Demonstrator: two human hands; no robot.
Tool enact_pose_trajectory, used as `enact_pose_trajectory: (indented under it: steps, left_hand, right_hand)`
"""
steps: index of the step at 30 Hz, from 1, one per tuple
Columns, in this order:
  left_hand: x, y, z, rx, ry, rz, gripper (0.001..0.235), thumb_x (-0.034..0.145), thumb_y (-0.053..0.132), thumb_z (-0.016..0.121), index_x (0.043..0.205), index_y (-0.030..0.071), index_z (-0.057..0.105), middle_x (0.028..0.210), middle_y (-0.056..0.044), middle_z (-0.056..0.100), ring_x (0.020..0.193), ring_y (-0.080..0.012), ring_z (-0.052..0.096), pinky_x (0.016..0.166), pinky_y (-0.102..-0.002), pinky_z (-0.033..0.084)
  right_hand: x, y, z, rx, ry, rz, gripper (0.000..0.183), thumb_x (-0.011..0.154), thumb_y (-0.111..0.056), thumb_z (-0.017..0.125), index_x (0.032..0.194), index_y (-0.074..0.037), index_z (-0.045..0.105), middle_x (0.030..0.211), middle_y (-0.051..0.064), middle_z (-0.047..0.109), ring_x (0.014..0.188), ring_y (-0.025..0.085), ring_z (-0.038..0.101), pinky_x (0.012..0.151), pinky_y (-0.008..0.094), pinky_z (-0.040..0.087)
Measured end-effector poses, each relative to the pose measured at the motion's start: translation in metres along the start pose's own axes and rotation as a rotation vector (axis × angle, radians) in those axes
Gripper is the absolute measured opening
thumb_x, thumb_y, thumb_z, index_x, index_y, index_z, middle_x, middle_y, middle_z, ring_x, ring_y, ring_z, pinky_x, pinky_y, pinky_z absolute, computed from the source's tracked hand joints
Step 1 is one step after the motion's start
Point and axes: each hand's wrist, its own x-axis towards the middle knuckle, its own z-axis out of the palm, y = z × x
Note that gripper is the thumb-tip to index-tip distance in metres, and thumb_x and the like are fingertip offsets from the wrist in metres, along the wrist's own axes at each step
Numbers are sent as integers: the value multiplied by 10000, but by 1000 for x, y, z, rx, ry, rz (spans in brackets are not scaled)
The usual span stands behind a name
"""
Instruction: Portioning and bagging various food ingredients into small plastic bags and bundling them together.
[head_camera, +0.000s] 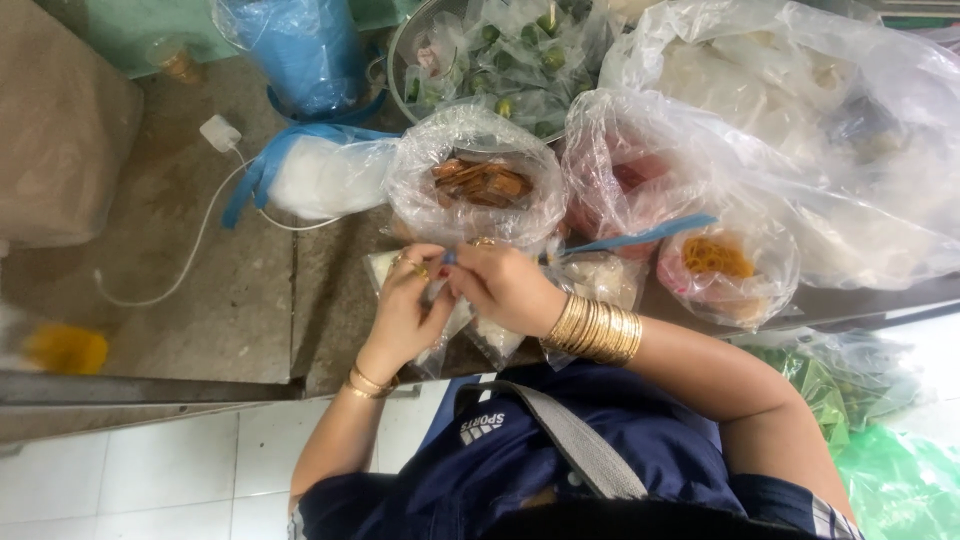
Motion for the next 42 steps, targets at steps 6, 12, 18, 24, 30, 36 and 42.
enact_pose_trajectory:
  steps: [6, 12, 18, 24, 30, 36, 42]
  left_hand:
    - [-8, -26, 3, -166, 55, -91, 223, 996, 96, 522, 1026, 92, 742, 1049, -90, 729, 1081, -310, 658, 955, -414, 494]
    - [5, -6, -20, -156, 128, -166, 206, 1043, 199, 559, 985, 125, 743, 989, -84, 714, 999, -301, 670, 939, -396, 494]
    - [3, 5, -30, 40, 9, -413, 294, 1025, 203, 390, 1001, 129, 674, 1065, -17, 720, 935, -203, 705, 826, -368, 527]
    - [14, 8, -42, -117, -71, -538, 306, 1056, 217, 357, 959, 118, 630, 889, 6, 666, 671, -117, 553, 646, -303, 444]
    - [25, -2, -55, -116, -269, -518, 345, 1036, 315, 396, 996, 98, 660, 932, -12, 720, 825, -166, 679, 734, -317, 497]
    - [30, 4, -56, -31, -295, -357, 344, 1062, 294, 472, 892, 48, 641, 810, -222, 698, 875, -435, 690, 730, -490, 543]
    - [33, 18, -51, -236, -363, -289, 291, 1053, 207, 503, 850, 63, 654, 839, -156, 711, 860, -314, 705, 812, -417, 556]
  right_hand:
    - [-4, -27, -41, -323, 34, -274, 188, 945, -58, 664, 1108, 26, 708, 892, 207, 733, 837, 334, 746, 769, 410, 620]
    - [-67, 48, -91, -1082, 176, -203, 257, 901, -156, 743, 1156, -190, 752, 883, 92, 722, 800, 287, 714, 786, 426, 573]
    - [-93, 32, -103, -1231, 31, -9, 274, 1020, -291, 683, 1282, -238, 743, 1181, -31, 769, 1035, 165, 722, 862, 375, 511]
    - [-134, 75, -89, -1146, 18, 169, 119, 1071, -232, 671, 1167, -220, 741, 714, 31, 679, 584, 249, 660, 544, 380, 509]
    - [-139, 91, -69, -1180, 143, 159, 84, 1084, -270, 655, 1094, -226, 726, 663, 42, 642, 564, 271, 637, 564, 387, 500]
    - [-138, 97, -59, -1340, 237, 97, 56, 961, -289, 674, 1006, -261, 691, 674, 0, 605, 644, 199, 657, 702, 317, 540]
    - [-136, 93, -59, -1250, 296, 92, 76, 958, -263, 630, 1025, -254, 665, 658, -1, 586, 617, 200, 654, 659, 310, 523]
